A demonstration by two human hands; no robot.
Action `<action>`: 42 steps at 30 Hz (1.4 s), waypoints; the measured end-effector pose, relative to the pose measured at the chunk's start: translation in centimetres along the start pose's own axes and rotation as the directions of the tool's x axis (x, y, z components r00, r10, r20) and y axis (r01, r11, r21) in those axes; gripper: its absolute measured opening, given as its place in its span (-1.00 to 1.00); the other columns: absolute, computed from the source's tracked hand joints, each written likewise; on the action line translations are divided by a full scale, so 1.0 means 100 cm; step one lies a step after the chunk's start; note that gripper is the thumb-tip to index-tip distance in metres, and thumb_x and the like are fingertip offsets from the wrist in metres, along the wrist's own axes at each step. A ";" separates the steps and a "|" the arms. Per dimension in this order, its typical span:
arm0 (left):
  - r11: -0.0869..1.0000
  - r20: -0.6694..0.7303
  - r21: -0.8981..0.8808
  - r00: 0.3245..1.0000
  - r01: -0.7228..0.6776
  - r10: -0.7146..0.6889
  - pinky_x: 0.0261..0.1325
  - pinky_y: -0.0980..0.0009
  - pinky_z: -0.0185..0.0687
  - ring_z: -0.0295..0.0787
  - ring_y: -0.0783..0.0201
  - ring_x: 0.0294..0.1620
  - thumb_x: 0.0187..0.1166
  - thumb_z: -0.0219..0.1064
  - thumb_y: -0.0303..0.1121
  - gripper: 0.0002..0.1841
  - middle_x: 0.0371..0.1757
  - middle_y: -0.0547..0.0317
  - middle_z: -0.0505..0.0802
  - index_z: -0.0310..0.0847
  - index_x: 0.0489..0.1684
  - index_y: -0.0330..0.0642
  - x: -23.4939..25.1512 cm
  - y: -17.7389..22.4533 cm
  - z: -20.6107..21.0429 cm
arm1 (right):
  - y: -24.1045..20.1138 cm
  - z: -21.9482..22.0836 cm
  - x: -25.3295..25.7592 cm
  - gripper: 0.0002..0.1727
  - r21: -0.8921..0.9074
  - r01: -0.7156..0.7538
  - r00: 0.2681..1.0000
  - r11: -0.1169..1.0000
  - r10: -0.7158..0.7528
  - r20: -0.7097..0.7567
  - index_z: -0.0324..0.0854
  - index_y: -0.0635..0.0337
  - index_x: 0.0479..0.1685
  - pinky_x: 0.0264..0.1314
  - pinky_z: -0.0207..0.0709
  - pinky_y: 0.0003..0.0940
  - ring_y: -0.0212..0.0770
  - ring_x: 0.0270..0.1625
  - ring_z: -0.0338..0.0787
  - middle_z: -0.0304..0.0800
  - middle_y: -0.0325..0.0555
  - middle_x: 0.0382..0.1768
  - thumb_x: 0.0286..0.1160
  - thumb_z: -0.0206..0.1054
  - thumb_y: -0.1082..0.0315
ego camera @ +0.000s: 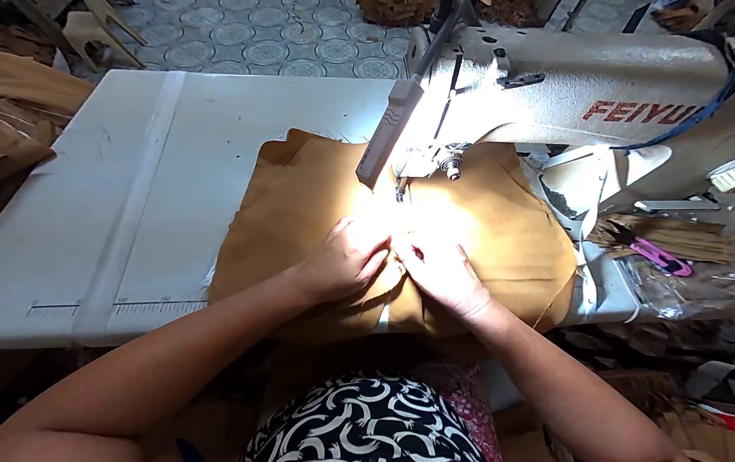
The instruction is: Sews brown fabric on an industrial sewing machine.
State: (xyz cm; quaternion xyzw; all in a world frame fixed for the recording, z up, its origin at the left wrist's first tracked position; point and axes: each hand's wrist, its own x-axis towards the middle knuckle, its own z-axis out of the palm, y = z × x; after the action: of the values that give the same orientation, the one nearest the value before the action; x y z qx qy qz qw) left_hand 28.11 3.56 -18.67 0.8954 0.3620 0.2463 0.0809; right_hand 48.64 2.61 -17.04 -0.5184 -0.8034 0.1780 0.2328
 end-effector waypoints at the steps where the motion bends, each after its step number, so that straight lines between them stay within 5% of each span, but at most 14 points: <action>1: 0.999 0.020 0.011 0.999 0.050 -0.050 0.50 -0.23 0.37 0.66 -0.03 0.47 0.68 0.03 -0.22 -0.58 0.34 -0.03 0.80 0.75 0.22 -0.21 0.000 -0.001 0.002 | 0.000 0.001 0.000 -0.68 -0.018 -0.008 1.000 1.000 0.008 -0.009 0.68 0.23 -0.50 -0.34 0.56 -0.03 -0.05 -0.39 0.74 0.67 -0.04 -0.54 0.62 0.30 0.26; 3: 0.995 0.112 0.022 0.989 0.097 -0.099 0.61 -0.53 -0.04 0.29 -0.08 0.80 0.72 -0.04 -0.10 -0.47 0.67 0.07 0.59 0.60 0.57 -0.01 -0.001 -0.003 0.004 | -0.002 0.002 0.001 -0.70 -0.042 -0.046 0.999 0.998 0.045 -0.022 0.64 0.26 -0.55 -0.38 0.54 -0.04 -0.05 -0.42 0.71 0.62 -0.03 -0.57 0.52 0.36 0.28; 5: 0.996 0.155 0.044 0.985 0.072 -0.078 0.60 -0.61 -0.15 0.18 -0.08 0.85 0.71 -0.08 -0.06 -0.44 0.72 0.17 0.54 0.53 0.65 0.14 -0.001 -0.007 0.004 | -0.005 0.001 0.001 -0.76 -0.027 -0.113 0.993 0.993 0.113 -0.023 0.64 0.25 -0.47 -0.35 0.56 -0.03 -0.05 -0.38 0.73 0.65 -0.02 -0.52 0.47 0.40 0.28; 7: 0.998 0.171 0.046 0.984 0.051 -0.059 0.59 -0.63 -0.17 0.19 -0.08 0.85 0.72 -0.09 -0.04 -0.45 0.73 0.21 0.54 0.55 0.64 0.18 -0.003 -0.011 0.002 | -0.007 0.000 -0.001 -0.82 0.010 -0.155 0.987 0.988 0.155 -0.033 0.71 0.27 -0.27 -0.26 0.62 -0.02 -0.05 -0.31 0.75 0.71 -0.01 -0.41 0.45 0.43 0.30; 17: 0.999 0.179 0.028 0.983 0.039 -0.043 0.54 -0.68 -0.17 0.17 -0.12 0.85 0.71 -0.08 -0.07 -0.45 0.72 0.22 0.55 0.55 0.64 0.17 -0.002 -0.011 -0.003 | -0.010 0.016 -0.014 -0.81 -0.178 0.021 0.976 0.984 -0.060 -0.212 0.81 0.34 -0.22 -0.37 0.67 0.00 0.08 -0.30 0.86 0.80 0.09 -0.37 0.50 0.31 0.41; 23: 0.999 0.163 0.015 0.986 0.039 -0.040 0.55 -0.69 -0.19 0.30 -0.06 0.80 0.70 -0.05 -0.10 -0.43 0.67 0.18 0.60 0.55 0.63 -0.03 0.002 -0.007 0.000 | -0.017 0.002 -0.008 -0.81 -0.142 -0.051 0.998 0.989 0.043 -0.054 0.78 0.32 -0.19 -0.29 0.63 0.05 0.08 -0.26 0.81 0.76 0.09 -0.37 0.49 0.31 0.38; 27: 0.999 0.164 0.021 0.986 0.040 -0.043 0.55 -0.69 -0.18 0.31 -0.06 0.80 0.70 -0.06 -0.09 -0.42 0.67 0.17 0.60 0.55 0.62 -0.06 0.002 -0.008 0.001 | -0.018 0.001 -0.008 -0.73 -0.160 -0.079 0.996 0.984 0.082 0.014 0.81 0.33 0.02 -0.18 0.66 0.12 0.14 -0.09 0.85 0.83 0.15 -0.18 0.50 0.29 0.38; 36: 1.000 0.149 0.003 0.989 0.009 -0.009 0.54 -0.69 -0.18 0.34 -0.06 0.78 0.70 -0.04 -0.07 -0.44 0.67 0.17 0.61 0.57 0.61 -0.02 0.002 -0.015 0.002 | -0.018 0.004 -0.005 -0.78 -0.283 -0.006 0.997 0.959 0.029 0.075 0.75 0.35 -0.09 -0.18 0.65 0.13 0.20 -0.01 0.86 0.83 0.21 -0.09 0.55 0.22 0.42; 40: 1.000 0.159 -0.014 0.987 0.018 -0.016 0.57 -0.66 -0.17 0.30 -0.03 0.81 0.75 -0.08 -0.04 -0.45 0.69 0.22 0.59 0.57 0.62 0.04 0.013 -0.029 0.000 | -0.011 0.000 0.011 -0.67 -0.278 -0.013 0.990 0.960 0.051 0.131 0.77 0.31 0.19 0.08 0.64 0.18 0.20 0.19 0.81 0.81 0.22 0.15 0.65 0.18 0.38; 42: 0.999 0.196 -0.024 0.980 0.031 -0.026 0.59 -0.65 -0.21 0.24 -0.02 0.83 0.76 -0.06 -0.04 -0.45 0.72 0.24 0.56 0.51 0.66 0.07 0.022 -0.038 -0.005 | -0.007 -0.001 0.021 -0.67 -0.248 -0.010 0.990 0.969 0.045 0.136 0.78 0.31 0.18 0.14 0.59 0.25 0.24 0.25 0.77 0.78 0.24 0.21 0.65 0.19 0.39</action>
State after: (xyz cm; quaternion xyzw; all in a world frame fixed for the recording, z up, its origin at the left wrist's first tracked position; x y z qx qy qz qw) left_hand 26.93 7.80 -18.57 0.9089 0.3617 0.1608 0.1316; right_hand 47.48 4.30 -16.18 -0.5407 -0.8263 0.1161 0.1067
